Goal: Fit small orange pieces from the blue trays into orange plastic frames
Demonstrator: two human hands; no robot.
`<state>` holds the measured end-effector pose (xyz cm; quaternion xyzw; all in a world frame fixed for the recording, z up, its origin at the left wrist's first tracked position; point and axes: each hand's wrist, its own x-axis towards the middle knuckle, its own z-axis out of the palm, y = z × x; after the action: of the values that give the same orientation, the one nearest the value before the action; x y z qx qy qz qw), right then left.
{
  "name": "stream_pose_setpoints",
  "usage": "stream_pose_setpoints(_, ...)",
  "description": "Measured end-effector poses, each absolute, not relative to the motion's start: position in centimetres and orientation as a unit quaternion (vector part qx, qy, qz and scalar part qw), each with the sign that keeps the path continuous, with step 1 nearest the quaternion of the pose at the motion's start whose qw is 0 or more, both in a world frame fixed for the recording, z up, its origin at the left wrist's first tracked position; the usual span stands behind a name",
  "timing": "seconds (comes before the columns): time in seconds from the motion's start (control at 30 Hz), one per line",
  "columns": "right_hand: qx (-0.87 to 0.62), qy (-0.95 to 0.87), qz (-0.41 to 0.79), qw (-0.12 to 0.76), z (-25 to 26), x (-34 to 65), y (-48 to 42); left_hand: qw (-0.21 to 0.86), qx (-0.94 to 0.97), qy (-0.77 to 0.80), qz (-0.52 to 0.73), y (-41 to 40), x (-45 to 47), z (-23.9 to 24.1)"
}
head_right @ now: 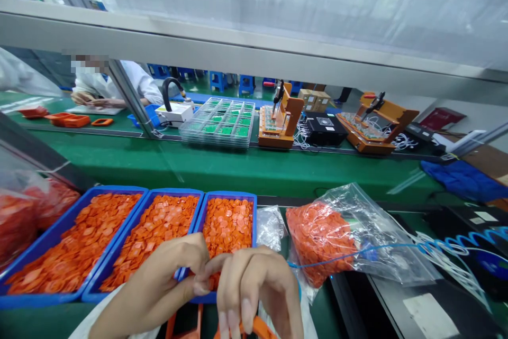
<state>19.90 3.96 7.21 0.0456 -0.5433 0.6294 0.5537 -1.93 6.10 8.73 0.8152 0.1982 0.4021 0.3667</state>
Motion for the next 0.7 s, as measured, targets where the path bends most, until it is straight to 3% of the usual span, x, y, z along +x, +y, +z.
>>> stream_pose_setpoints(0.7, -0.034, -0.516, 0.632, 0.577, 7.3, 19.9, 2.8, 0.370, 0.816, 0.197, 0.398, 6.4, -2.2, 8.5)
